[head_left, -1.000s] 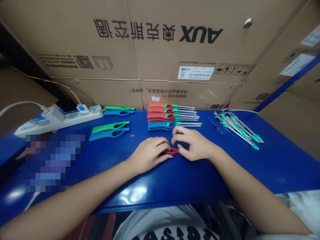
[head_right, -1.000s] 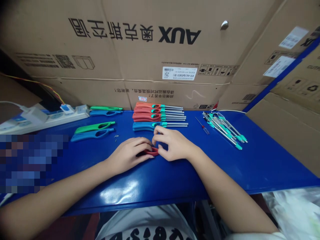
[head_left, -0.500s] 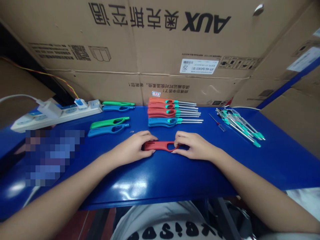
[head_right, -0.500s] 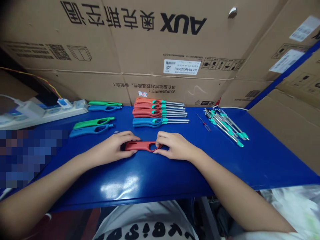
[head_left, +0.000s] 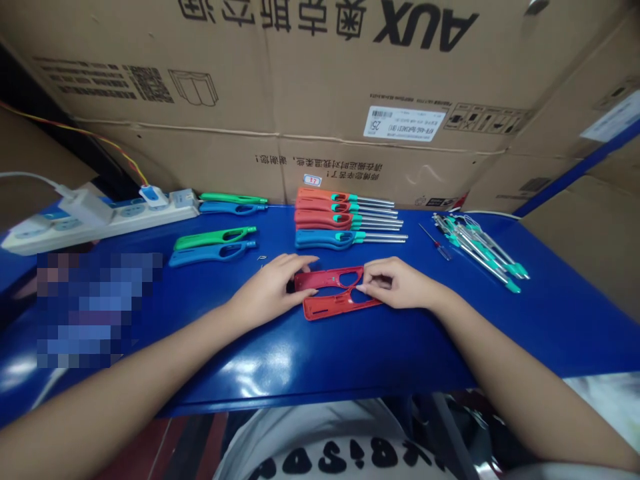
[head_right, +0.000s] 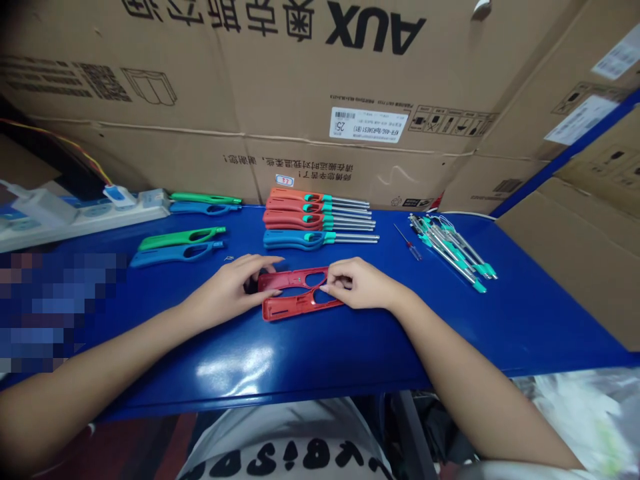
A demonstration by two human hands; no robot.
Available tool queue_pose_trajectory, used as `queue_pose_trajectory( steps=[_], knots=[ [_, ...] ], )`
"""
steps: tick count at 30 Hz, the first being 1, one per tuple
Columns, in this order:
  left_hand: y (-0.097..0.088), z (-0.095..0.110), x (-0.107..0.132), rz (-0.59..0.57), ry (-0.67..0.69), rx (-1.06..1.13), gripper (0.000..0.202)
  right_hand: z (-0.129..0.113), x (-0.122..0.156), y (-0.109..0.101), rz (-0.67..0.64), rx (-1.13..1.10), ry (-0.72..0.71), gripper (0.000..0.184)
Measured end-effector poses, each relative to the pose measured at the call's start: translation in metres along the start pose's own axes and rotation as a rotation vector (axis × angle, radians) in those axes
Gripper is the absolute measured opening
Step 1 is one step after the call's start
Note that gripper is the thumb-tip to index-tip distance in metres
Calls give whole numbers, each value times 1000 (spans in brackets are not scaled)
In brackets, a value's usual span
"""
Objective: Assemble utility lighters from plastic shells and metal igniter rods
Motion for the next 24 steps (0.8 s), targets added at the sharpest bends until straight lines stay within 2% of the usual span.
queue_pose_trajectory(
  steps=[5,7,9,11,13,14,16,19,24],
  knots=[
    [-1,-1,-1,42,16,-17,45,-4,-1,3,11,130,-37,41],
    [-5,5,0,72,58,-81,41,-1,-1,-9,84,164,-19,46],
    [-10,12,1,93,103,-101,34,9,3,-34,242,269,58,42],
    [-11,21,2,83,154,-85,33,26,15,-69,448,455,236,34],
    [-8,29,4,45,196,-76,38,52,39,-106,610,612,540,23],
    [-6,31,5,17,211,-75,42,66,55,-122,653,656,728,17],
    [0,33,7,-42,228,-77,45,96,88,-143,636,654,1099,18],
    [6,31,8,-112,234,-73,33,118,115,-156,609,592,1240,20],
    [4,27,7,-130,229,-83,20,133,121,-153,563,528,1293,8]
  ],
)
Point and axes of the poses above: each hand's wrist, its own x-axis away from the middle knuckle, its own y-axis out of the palm, z = x × y, the point moved 6 cm from there along -x, towards the middle knuckle, and after that the axes turned 4 degrees about y, right-handed, at the moved point
